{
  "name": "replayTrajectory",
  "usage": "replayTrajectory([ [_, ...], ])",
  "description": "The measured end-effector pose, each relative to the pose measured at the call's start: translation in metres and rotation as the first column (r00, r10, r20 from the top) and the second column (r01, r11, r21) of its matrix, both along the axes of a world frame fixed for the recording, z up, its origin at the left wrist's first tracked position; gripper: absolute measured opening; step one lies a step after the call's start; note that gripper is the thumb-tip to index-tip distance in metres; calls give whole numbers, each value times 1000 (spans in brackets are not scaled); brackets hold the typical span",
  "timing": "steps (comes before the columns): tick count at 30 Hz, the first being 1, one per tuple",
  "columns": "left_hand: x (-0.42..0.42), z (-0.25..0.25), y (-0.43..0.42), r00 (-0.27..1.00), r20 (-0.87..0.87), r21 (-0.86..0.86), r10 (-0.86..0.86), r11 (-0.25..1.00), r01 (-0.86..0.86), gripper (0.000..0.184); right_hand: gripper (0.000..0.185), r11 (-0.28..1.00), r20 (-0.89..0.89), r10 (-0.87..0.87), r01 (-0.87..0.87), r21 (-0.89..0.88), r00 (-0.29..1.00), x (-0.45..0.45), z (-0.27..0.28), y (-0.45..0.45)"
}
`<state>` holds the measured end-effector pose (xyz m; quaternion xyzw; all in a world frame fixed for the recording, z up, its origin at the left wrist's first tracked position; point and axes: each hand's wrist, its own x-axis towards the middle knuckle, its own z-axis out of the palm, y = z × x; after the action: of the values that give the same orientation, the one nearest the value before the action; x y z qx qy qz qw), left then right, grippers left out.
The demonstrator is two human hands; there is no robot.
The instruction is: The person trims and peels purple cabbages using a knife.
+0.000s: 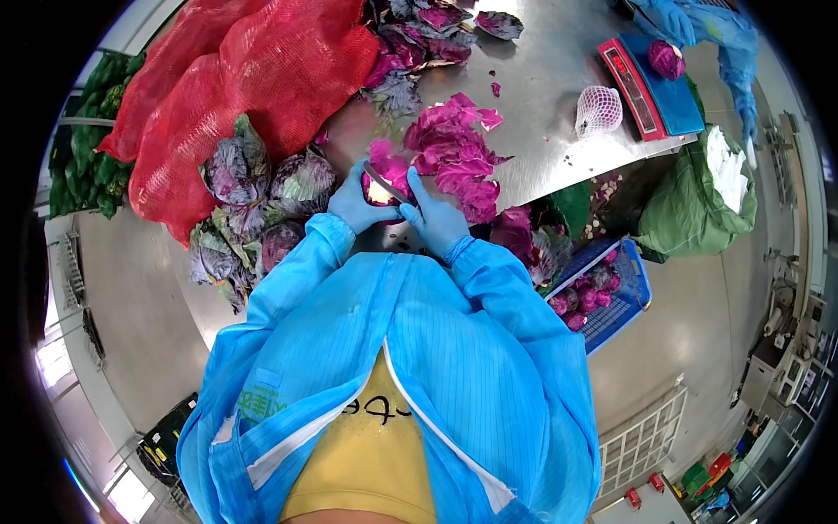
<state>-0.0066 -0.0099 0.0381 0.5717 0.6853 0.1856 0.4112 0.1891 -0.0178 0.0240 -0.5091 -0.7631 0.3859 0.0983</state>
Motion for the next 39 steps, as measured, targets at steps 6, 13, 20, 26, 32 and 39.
replayTrajectory([
  [6, 6, 4, 6, 996, -75, 11, -46, 999, 47, 116, 64, 999, -140, 4, -9, -35, 990, 10, -16, 7],
  [13, 5, -5, 15, 964, -218, 12, -150, 988, 156, 124, 63, 972, -387, -87, -5, -233, 918, 9, -24, 8],
  [20, 4, -33, 20, 991, -82, 81, -109, 990, 115, 102, 65, 970, -250, -118, 57, -237, 961, 4, -18, 18],
  [26, 16, -5, 25, 940, -301, -88, -162, 986, 142, 122, 63, 992, -200, -96, 79, -94, 975, 8, -30, 24],
  [32, 17, -2, 26, 934, -308, -89, -181, 983, 161, 123, 64, 992, -118, -100, 90, -88, 988, 7, -28, 31],
  [39, 16, -4, 25, 931, -323, -75, -169, 985, 153, 115, 63, 994, -52, -106, 104, -38, 993, 1, -19, 29],
])
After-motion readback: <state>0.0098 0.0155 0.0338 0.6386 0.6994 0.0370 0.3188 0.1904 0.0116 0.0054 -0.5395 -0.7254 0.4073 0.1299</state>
